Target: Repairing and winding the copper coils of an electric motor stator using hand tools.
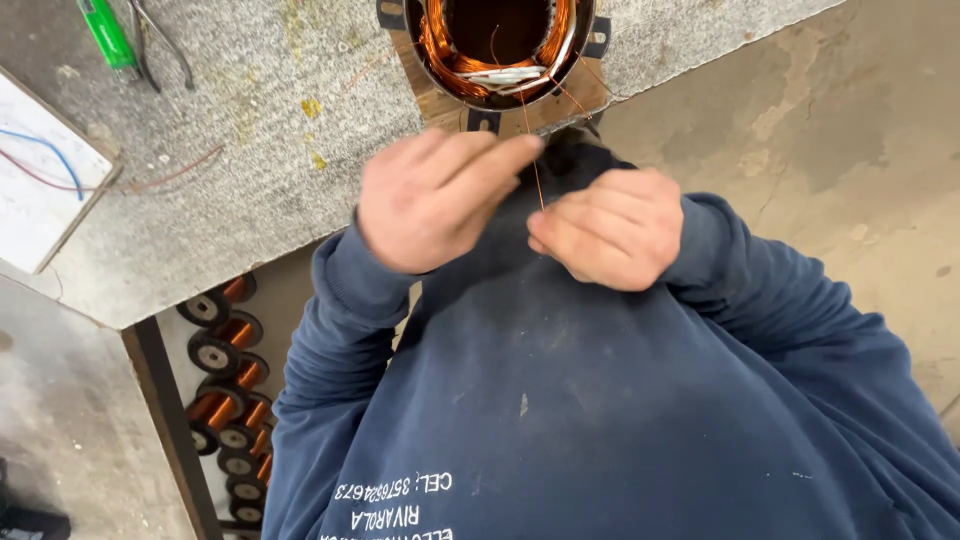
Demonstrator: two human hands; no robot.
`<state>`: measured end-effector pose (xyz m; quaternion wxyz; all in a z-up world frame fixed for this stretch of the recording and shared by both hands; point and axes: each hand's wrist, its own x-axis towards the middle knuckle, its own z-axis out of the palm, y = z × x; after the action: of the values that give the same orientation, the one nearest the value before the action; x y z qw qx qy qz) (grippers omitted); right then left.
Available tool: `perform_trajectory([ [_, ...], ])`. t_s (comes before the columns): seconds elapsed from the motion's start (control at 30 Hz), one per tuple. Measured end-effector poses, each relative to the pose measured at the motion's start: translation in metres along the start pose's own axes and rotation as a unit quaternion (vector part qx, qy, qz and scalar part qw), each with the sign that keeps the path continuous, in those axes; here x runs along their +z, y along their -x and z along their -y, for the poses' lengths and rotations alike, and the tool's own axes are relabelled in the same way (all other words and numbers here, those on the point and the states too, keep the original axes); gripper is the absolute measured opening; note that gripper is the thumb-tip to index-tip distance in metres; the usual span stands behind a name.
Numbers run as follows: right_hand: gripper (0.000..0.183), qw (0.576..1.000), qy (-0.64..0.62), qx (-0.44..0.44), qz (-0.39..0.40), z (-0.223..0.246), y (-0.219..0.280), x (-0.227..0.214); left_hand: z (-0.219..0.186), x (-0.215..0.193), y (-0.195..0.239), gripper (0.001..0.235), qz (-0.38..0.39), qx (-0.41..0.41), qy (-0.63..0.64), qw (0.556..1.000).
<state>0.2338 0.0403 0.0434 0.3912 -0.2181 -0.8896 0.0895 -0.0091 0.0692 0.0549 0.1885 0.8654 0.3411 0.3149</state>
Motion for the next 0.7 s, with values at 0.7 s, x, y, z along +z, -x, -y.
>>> perform_trajectory([
  [0.7, 0.023, 0.986, 0.149, 0.001, 0.076, -0.053, -0.034, -0.009, -0.023, 0.001, -0.014, 0.023, -0.024, 0.215, -0.078, 0.973],
])
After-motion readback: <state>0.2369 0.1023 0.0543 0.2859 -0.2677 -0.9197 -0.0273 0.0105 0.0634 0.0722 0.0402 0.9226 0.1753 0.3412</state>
